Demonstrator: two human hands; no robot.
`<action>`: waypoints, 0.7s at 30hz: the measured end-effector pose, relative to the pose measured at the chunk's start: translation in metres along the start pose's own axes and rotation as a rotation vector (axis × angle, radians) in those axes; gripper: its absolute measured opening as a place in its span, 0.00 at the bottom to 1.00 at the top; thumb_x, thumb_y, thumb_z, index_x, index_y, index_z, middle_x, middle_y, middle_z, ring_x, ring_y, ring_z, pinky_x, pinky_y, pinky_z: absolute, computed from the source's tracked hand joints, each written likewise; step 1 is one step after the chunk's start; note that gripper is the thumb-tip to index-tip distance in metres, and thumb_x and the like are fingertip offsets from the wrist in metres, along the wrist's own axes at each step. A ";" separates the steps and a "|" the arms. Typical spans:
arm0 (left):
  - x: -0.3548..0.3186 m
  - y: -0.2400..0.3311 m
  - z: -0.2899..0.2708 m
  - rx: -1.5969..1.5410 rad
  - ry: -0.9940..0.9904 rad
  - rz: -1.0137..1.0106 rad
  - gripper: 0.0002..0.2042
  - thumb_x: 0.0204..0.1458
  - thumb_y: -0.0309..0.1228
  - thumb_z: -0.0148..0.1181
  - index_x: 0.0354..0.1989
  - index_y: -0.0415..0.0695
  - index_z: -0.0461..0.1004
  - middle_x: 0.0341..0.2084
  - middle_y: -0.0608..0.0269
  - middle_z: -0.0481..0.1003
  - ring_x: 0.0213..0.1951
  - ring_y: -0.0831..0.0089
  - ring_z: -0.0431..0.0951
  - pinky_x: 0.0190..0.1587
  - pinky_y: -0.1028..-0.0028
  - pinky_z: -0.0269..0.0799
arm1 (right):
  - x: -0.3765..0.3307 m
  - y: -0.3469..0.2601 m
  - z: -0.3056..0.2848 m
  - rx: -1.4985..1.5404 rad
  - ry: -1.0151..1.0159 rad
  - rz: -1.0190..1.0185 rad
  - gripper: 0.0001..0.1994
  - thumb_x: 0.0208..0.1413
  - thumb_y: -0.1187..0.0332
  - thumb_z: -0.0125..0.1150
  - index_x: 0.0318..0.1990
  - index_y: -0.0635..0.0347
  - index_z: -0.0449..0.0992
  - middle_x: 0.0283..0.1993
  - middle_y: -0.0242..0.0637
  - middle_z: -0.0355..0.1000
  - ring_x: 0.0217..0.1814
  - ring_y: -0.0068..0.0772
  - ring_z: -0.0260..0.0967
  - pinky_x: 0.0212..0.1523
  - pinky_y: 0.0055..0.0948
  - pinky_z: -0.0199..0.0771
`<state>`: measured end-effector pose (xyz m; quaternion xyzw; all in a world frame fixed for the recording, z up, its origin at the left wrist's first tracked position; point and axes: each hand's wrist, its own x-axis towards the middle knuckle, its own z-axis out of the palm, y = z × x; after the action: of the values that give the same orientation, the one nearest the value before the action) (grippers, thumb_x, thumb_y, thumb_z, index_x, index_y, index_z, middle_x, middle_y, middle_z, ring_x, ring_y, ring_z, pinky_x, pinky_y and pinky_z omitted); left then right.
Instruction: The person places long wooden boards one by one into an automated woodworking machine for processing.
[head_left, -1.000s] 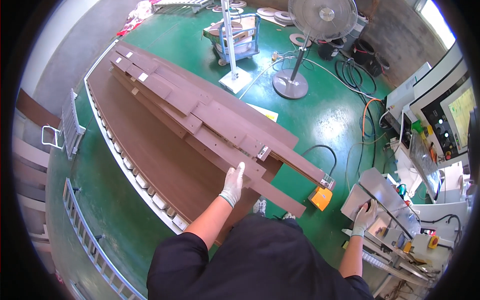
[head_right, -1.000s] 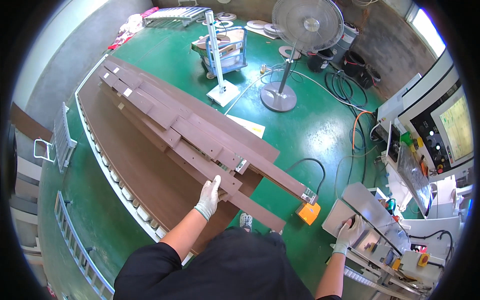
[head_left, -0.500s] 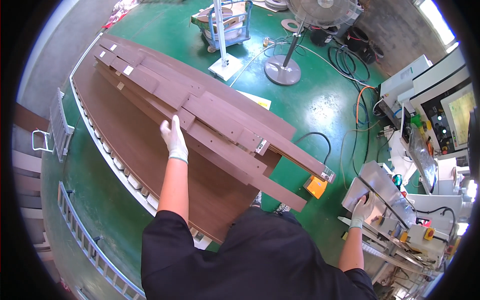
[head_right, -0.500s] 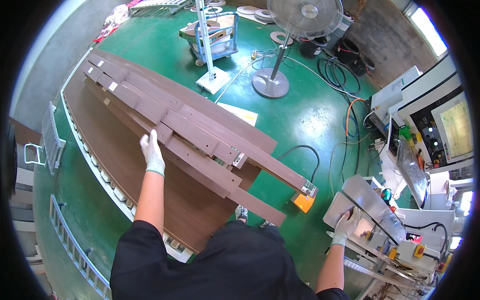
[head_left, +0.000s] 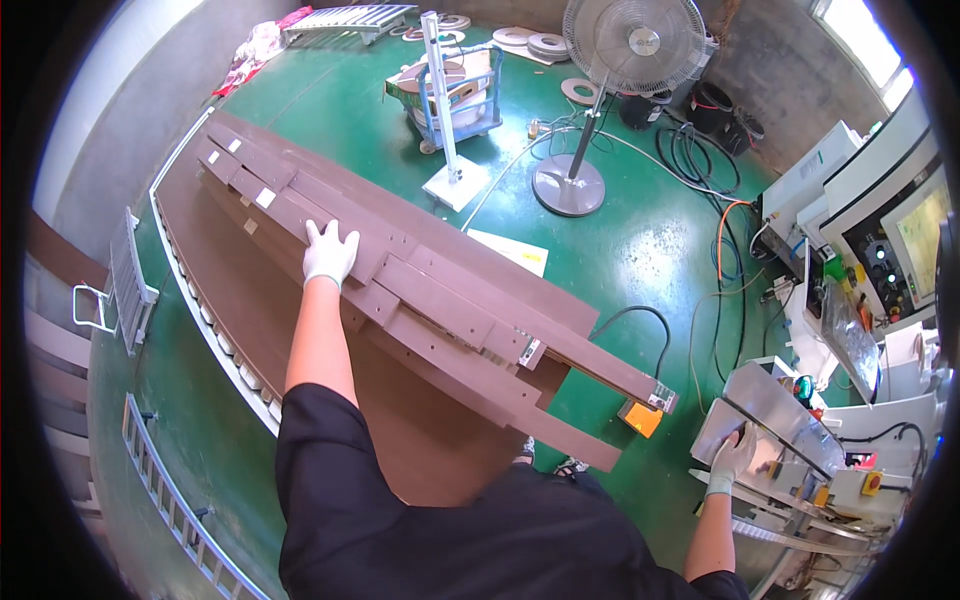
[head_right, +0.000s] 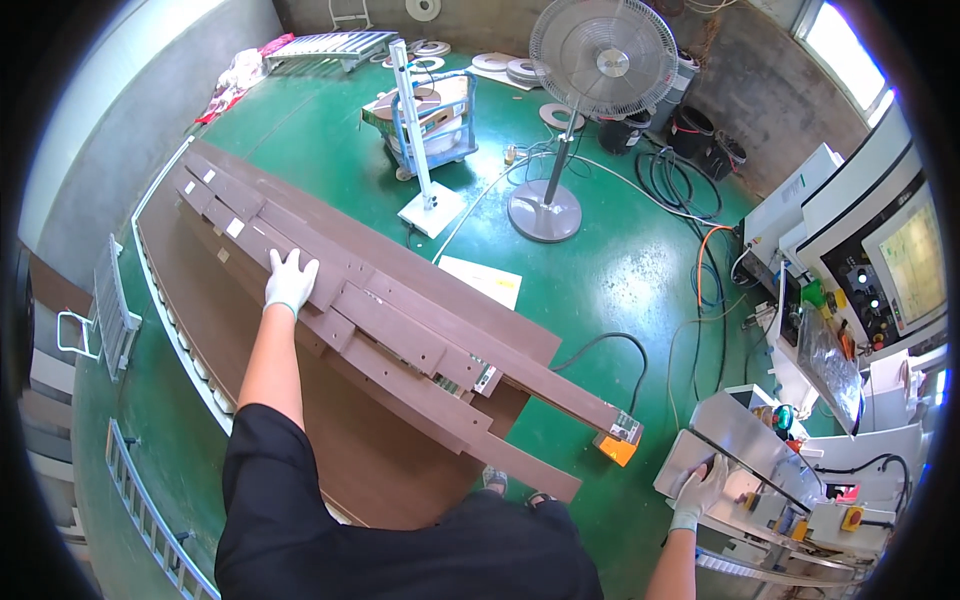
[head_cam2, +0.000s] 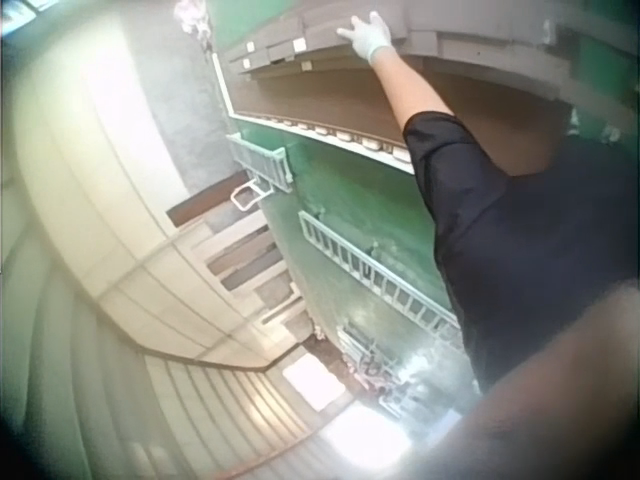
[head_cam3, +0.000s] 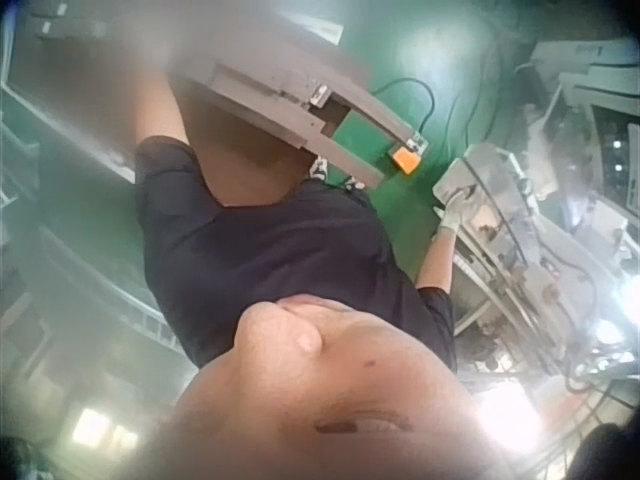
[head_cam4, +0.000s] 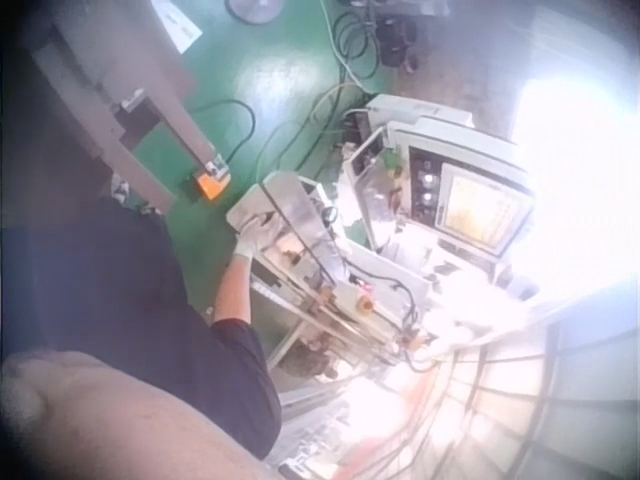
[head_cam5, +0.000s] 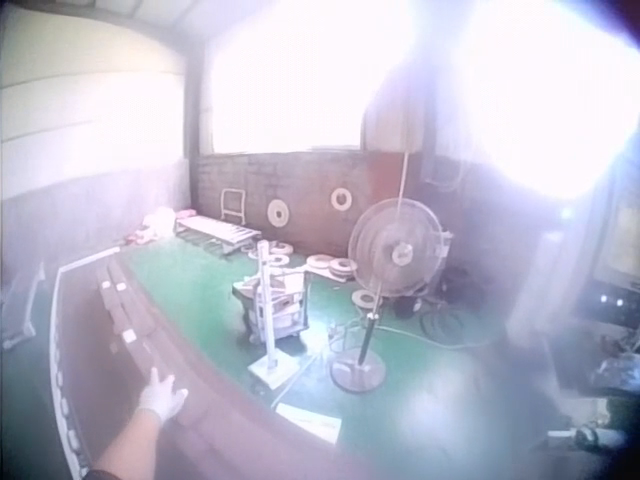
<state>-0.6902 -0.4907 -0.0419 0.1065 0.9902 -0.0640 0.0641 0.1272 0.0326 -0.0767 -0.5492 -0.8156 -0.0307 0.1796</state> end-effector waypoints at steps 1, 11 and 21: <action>-0.032 0.053 -0.041 -0.202 0.034 -0.139 0.38 0.65 0.61 0.49 0.79 0.54 0.58 0.80 0.41 0.47 0.67 0.36 0.72 0.67 0.52 0.73 | -0.005 0.000 -0.015 0.018 0.000 0.056 0.23 0.67 0.67 0.55 0.66 0.65 0.74 0.72 0.53 0.69 0.77 0.54 0.63 0.79 0.47 0.56; -0.159 0.092 -0.072 -0.115 0.094 0.016 0.32 0.64 0.54 0.55 0.72 0.51 0.68 0.76 0.38 0.55 0.53 0.43 0.81 0.55 0.52 0.78 | 0.002 -0.003 0.006 0.047 0.014 0.000 0.23 0.65 0.66 0.57 0.65 0.65 0.76 0.71 0.53 0.71 0.76 0.55 0.64 0.78 0.48 0.58; -0.198 0.078 -0.103 -0.063 0.111 0.553 0.37 0.53 0.46 0.69 0.72 0.49 0.66 0.67 0.53 0.69 0.65 0.53 0.71 0.67 0.53 0.68 | -0.003 -0.009 -0.002 0.078 0.022 0.014 0.24 0.63 0.65 0.58 0.65 0.63 0.76 0.70 0.51 0.72 0.75 0.55 0.64 0.78 0.48 0.58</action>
<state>-0.4929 -0.4404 0.0787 0.3738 0.9270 -0.0073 0.0281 0.1205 0.0255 -0.0748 -0.5472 -0.8102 -0.0035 0.2101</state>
